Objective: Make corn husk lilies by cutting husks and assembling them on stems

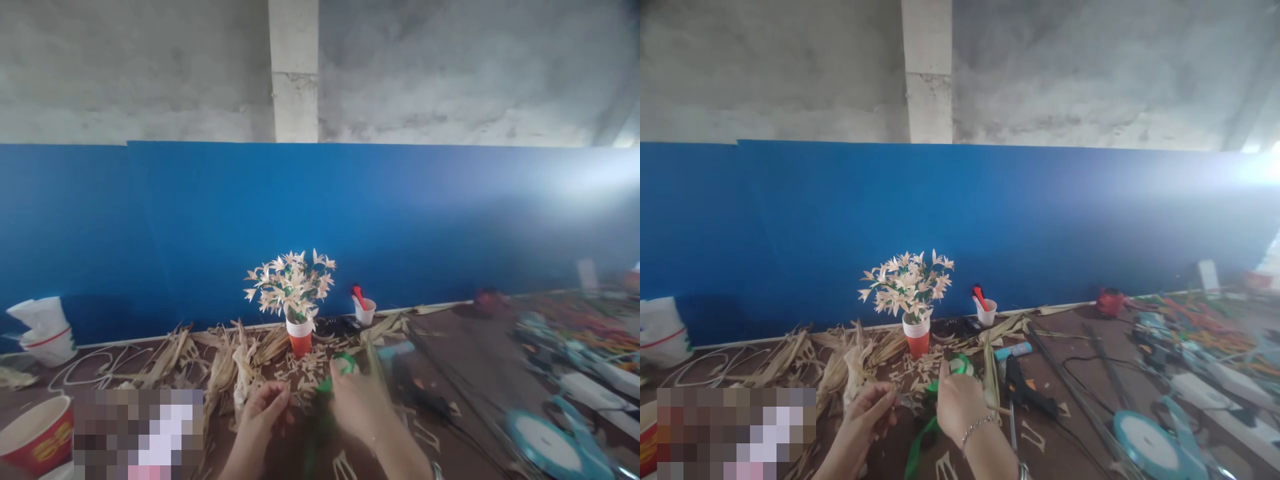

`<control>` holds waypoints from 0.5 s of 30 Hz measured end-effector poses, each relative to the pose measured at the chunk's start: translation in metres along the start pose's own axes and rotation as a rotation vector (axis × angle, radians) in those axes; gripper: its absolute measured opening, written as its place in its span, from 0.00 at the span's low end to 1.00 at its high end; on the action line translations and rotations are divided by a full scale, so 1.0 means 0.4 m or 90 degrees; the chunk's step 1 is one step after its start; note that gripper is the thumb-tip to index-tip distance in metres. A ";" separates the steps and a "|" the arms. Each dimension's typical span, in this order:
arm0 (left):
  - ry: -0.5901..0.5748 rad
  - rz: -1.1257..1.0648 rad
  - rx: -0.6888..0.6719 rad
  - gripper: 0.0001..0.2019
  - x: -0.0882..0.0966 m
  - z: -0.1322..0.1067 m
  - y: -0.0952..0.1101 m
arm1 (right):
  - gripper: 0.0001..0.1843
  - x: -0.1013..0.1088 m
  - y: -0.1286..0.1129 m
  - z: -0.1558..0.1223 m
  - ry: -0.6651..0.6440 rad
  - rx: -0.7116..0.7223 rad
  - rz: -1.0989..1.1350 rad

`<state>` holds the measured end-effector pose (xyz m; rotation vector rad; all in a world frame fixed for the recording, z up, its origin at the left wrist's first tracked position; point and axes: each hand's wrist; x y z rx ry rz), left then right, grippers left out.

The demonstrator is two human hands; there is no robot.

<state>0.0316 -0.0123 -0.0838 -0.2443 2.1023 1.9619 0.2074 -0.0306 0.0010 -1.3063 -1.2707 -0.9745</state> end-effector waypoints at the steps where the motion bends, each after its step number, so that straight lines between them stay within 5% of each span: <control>1: -0.001 -0.013 0.006 0.19 -0.005 -0.006 0.004 | 0.21 0.008 0.002 -0.001 0.015 -0.008 -0.008; 3: -0.009 -0.038 0.029 0.19 -0.014 -0.018 0.012 | 0.17 0.023 -0.002 -0.001 0.070 -0.034 0.016; 6: -0.019 -0.074 0.067 0.20 -0.025 -0.026 0.015 | 0.28 0.034 -0.023 -0.006 0.132 -0.001 0.106; 10: -0.009 -0.096 0.063 0.20 -0.021 -0.019 0.005 | 0.42 0.023 -0.040 -0.019 0.043 0.052 0.066; 15: 0.038 -0.075 0.040 0.22 -0.003 -0.003 -0.003 | 0.36 0.028 -0.018 -0.016 0.063 0.049 0.046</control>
Point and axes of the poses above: each hand's wrist, its own z-axis towards the middle knuckle, its own x-axis out of the back of the hand, y = z × x, and after that the axes turned 3 degrees about -y, right-handed
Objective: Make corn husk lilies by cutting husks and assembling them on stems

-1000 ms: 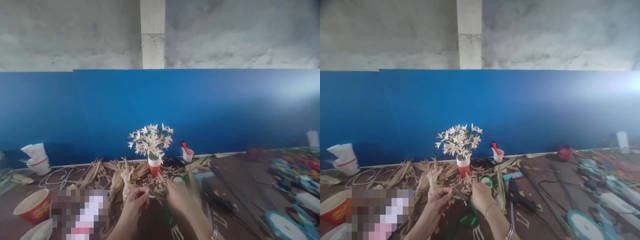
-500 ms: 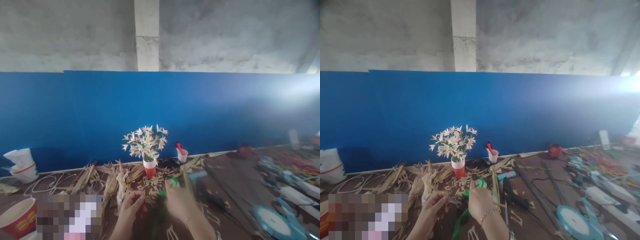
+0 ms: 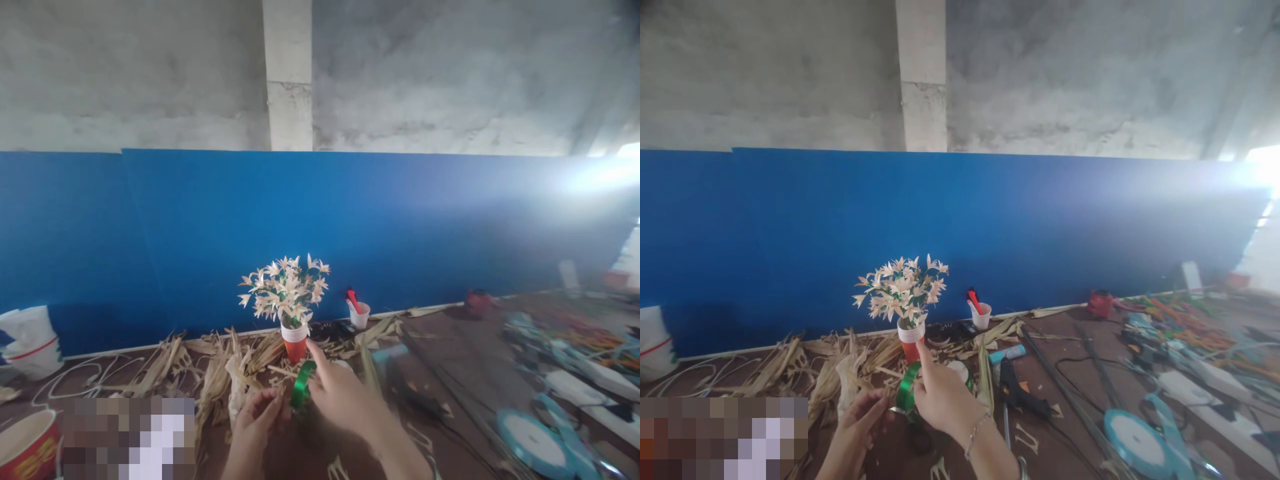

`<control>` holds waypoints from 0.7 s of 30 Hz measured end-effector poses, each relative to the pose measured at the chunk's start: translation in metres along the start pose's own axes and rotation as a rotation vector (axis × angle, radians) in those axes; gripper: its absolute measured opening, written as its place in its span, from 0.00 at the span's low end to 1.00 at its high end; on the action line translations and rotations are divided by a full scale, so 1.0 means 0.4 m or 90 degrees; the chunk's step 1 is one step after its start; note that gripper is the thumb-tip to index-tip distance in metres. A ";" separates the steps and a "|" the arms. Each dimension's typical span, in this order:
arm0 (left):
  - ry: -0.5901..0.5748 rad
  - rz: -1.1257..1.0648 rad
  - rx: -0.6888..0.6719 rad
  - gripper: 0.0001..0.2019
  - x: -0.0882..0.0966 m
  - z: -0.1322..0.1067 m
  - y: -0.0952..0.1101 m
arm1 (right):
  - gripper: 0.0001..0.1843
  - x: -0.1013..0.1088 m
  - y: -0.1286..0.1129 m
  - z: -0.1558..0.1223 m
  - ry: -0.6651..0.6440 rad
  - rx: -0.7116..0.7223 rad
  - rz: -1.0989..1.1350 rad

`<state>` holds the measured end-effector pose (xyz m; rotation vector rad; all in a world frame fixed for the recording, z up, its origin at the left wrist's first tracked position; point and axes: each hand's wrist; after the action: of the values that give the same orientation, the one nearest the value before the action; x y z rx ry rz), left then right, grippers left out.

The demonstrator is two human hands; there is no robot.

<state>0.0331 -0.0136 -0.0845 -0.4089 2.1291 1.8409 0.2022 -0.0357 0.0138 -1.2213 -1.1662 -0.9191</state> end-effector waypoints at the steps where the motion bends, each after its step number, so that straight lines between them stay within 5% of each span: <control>1: 0.001 0.004 0.000 0.22 0.001 0.000 0.000 | 0.33 0.004 0.002 0.002 0.000 -0.010 -0.005; 5: -0.001 0.005 -0.010 0.22 -0.008 -0.012 0.005 | 0.18 0.012 -0.013 0.004 0.005 -0.014 0.020; 10: -0.031 -0.002 -0.020 0.21 -0.014 -0.017 0.009 | 0.33 0.006 -0.028 -0.001 -0.036 0.000 -0.017; 16: 0.048 0.002 -0.089 0.23 0.000 0.009 -0.001 | 0.39 0.021 0.009 0.013 -0.066 0.006 -0.105; 21: 0.021 -0.005 -0.077 0.23 0.003 0.007 0.002 | 0.19 0.042 0.031 0.012 -0.073 0.001 -0.118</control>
<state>0.0319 -0.0108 -0.0845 -0.4770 2.0399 1.9775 0.2169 -0.0279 0.0274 -1.1921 -1.3895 -0.9953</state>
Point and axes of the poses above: each hand's wrist, its own z-axis towards the middle knuckle, its own x-axis out of the back of the hand, y = z × x, and after that the axes turned 3 degrees about -y, right-handed
